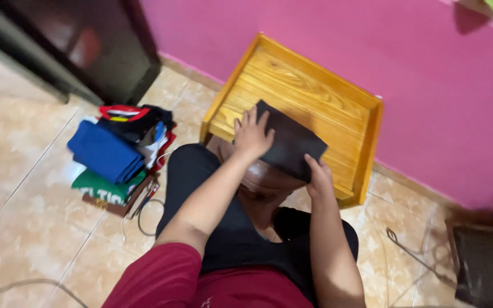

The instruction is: The person folds a black cloth on a small wooden table, then places it on a pile of clothes on the floor. They repeat this process with another black cloth and a blue cloth, folding each item neatly before stacking them.

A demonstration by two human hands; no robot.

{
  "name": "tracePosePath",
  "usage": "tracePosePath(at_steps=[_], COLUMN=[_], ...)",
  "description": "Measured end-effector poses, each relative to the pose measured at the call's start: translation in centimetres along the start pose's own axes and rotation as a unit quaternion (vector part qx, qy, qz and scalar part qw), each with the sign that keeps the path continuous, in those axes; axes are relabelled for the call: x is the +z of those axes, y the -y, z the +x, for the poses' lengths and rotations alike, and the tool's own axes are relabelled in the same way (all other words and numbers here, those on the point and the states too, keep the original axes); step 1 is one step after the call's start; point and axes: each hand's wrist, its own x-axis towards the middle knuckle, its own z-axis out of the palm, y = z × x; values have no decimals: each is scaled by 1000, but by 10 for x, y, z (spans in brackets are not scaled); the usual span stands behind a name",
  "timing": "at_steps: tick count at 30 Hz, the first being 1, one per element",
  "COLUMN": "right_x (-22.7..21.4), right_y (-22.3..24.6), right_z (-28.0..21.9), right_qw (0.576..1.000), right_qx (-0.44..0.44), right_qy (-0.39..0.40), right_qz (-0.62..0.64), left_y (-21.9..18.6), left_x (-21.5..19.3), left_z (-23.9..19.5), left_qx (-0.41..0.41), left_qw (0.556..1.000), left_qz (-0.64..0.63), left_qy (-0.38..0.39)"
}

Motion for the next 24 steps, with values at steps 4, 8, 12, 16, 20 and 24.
tracePosePath(at_steps=[4,8,12,16,20,24], right_x=[4,27,58,42,39,41], right_y=[-8,1,12,-20,-11,-2], right_z=[-18,-64,-97,-69,-79,-100], right_qw=[999,992,976,971,977,990], right_qx=[37,74,198,228,203,108], right_qy=[0,-28,-24,-6,22,63], right_qz=[13,94,94,70,64,71], left_y=[8,2,-15,-28,-18,14], left_x=[15,41,20,35,14,73], left_z=[-45,-52,-68,-78,-78,-58], left_qx=[-60,-241,-392,-385,-403,-392], left_qw=[996,923,780,725,609,522], left_qz=[-31,-282,-477,-568,-683,-757], left_qy=[-51,-105,-99,-50,0,-27])
